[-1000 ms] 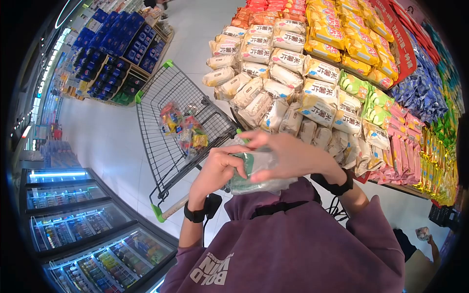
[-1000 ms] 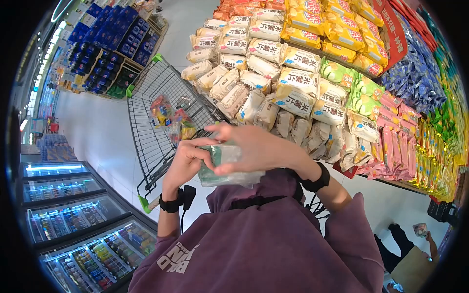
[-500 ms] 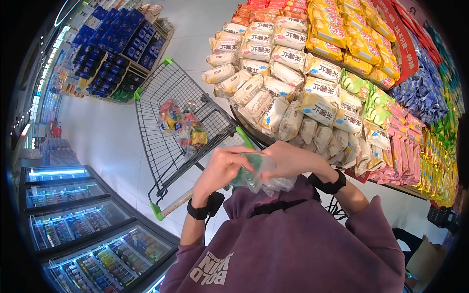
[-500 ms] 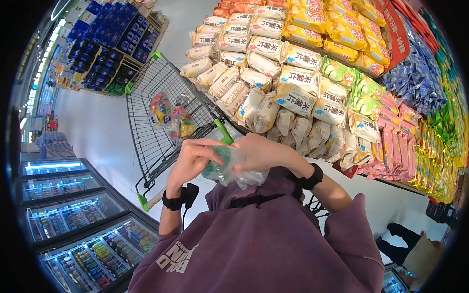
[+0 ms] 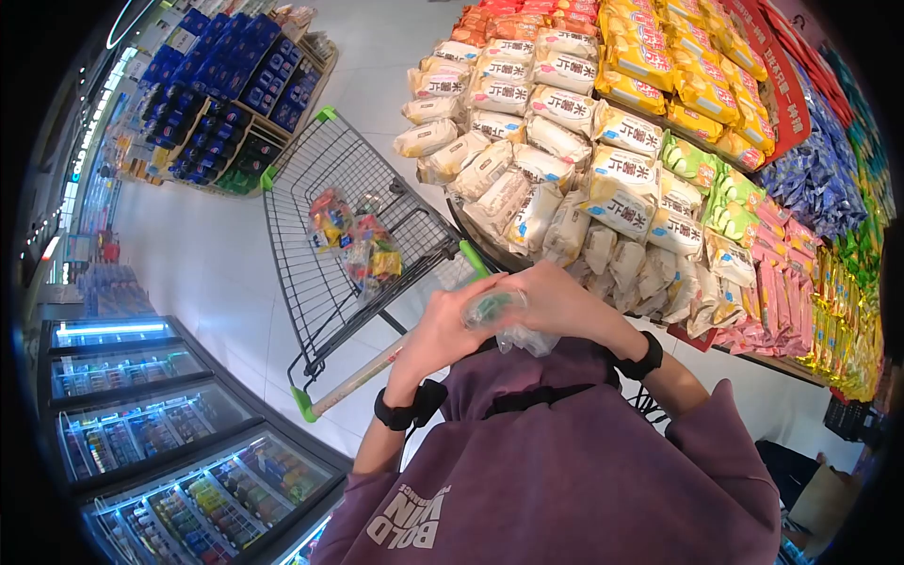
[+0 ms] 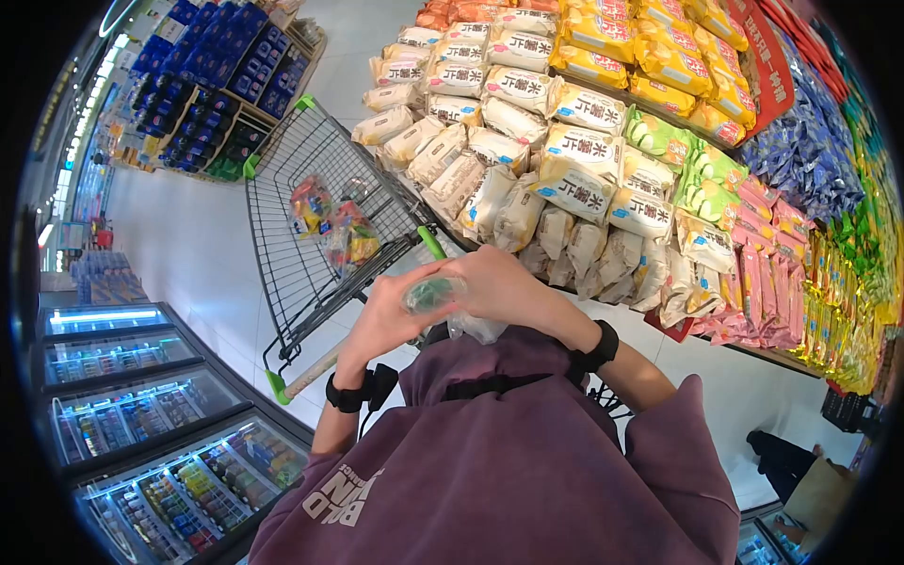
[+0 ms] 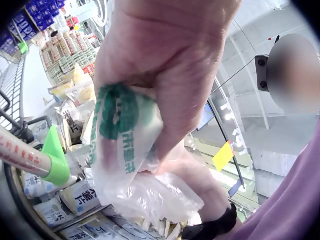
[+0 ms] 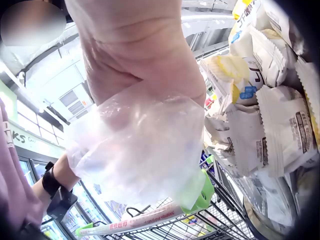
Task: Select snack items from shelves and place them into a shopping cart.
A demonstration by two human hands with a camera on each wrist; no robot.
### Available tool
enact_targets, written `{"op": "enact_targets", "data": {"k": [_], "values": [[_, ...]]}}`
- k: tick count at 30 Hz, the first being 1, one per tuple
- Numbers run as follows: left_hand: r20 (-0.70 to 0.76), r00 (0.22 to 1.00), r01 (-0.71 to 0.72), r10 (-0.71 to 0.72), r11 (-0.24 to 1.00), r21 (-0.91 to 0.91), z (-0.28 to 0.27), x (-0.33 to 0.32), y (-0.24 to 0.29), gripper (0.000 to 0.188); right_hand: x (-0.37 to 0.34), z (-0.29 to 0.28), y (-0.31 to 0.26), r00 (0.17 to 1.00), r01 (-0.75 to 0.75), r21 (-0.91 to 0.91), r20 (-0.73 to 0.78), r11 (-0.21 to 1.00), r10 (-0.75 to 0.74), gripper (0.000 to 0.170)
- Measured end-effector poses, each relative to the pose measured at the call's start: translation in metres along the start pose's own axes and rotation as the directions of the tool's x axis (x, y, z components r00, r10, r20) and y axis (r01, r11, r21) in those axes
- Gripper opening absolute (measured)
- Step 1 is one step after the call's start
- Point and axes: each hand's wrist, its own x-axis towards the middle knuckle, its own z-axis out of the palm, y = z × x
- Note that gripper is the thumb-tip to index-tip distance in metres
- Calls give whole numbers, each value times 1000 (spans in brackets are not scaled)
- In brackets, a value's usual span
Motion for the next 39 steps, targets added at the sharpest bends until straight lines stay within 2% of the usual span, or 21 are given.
{"op": "enact_targets", "data": {"k": [2,5,8,11,14,17,20,26,29,32,35,38,39], "values": [[50,988,142,-144,989,32,-10,0,4,31,-6,-7,-12,988,-150,115,-4,982,152,38],[12,998,56,-55,997,-50,-9,-7,-14,38,-8,-8,-6,990,-130,243,-15,961,138,53],[13,999,48,-47,996,-75,-13,-7,-12,36,-11,2,3,995,16,205,-95,979,4,62],[-13,1000,-25,24,993,-113,-8,-6,-15,37,-8,-9,-8,994,-61,304,102,951,32,63],[-21,997,-75,73,989,-131,-8,-5,-16,37,-6,-7,-1,986,-93,281,159,955,49,57],[37,997,-56,61,990,-128,-11,-4,-12,28,-5,0,11,966,-135,166,243,977,92,50],[58,994,-85,90,993,-81,-12,-4,-14,29,-7,8,20,981,-90,225,189,970,47,45],[39,997,-64,67,996,-60,-8,-3,-12,36,-8,6,14,978,-138,226,183,964,97,39],[-40,994,-104,102,993,-61,-1,-2,-17,37,-7,6,14,977,-166,249,173,954,124,36],[-88,993,-81,79,996,-23,5,-3,-16,41,-7,15,22,999,-44,349,42,936,31,31],[-137,980,-119,146,975,187,16,-4,-14,53,-6,19,23,999,-17,382,-41,924,35,27],[-163,940,-239,300,919,313,27,-4,-1,70,-4,29,40,992,-115,318,-3,941,123,30],[-167,938,-242,303,920,307,30,-4,3,72,-4,30,38,995,-86,358,-25,930,101,31]]}}
